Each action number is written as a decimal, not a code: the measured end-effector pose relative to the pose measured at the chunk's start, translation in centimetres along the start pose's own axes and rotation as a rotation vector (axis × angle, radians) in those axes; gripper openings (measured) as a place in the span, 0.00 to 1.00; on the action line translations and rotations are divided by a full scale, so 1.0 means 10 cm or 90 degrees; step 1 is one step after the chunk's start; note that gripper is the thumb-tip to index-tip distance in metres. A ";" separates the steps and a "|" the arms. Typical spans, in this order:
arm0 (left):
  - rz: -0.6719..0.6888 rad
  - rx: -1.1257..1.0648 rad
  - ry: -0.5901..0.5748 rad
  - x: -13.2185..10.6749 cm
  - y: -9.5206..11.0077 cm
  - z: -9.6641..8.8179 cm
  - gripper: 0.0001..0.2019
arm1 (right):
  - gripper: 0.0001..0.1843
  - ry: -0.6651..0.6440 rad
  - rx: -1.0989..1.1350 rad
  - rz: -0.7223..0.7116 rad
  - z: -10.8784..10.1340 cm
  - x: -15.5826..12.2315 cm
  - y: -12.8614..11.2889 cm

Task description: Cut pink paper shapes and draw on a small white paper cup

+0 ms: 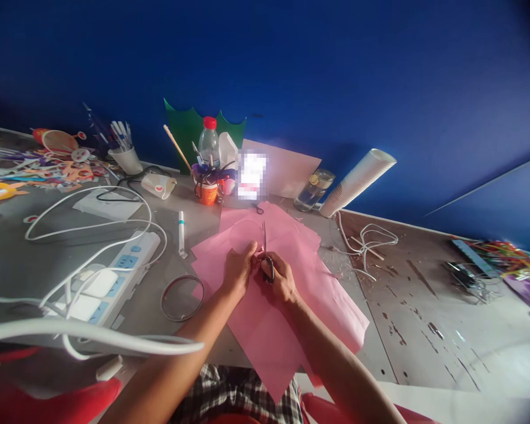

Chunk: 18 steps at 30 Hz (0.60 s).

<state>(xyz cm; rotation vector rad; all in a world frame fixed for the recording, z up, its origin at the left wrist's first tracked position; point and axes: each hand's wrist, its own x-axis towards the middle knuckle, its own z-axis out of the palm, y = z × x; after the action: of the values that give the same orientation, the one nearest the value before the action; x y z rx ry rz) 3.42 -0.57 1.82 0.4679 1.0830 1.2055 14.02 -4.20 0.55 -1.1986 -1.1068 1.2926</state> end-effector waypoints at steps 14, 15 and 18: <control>-0.015 -0.042 0.000 0.00 0.00 -0.02 0.15 | 0.20 0.042 0.005 0.069 0.05 -0.02 -0.07; -0.015 -0.048 0.002 0.01 -0.01 -0.02 0.14 | 0.20 0.042 0.001 0.072 0.05 -0.02 -0.08; -0.015 -0.061 0.009 0.02 -0.02 -0.01 0.14 | 0.19 0.046 -0.030 0.067 0.05 -0.03 -0.09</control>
<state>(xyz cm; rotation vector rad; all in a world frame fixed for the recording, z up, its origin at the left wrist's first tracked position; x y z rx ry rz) 3.37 -0.51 1.55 0.3722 1.0344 1.2362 13.63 -4.42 1.54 -1.3446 -1.0389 1.2985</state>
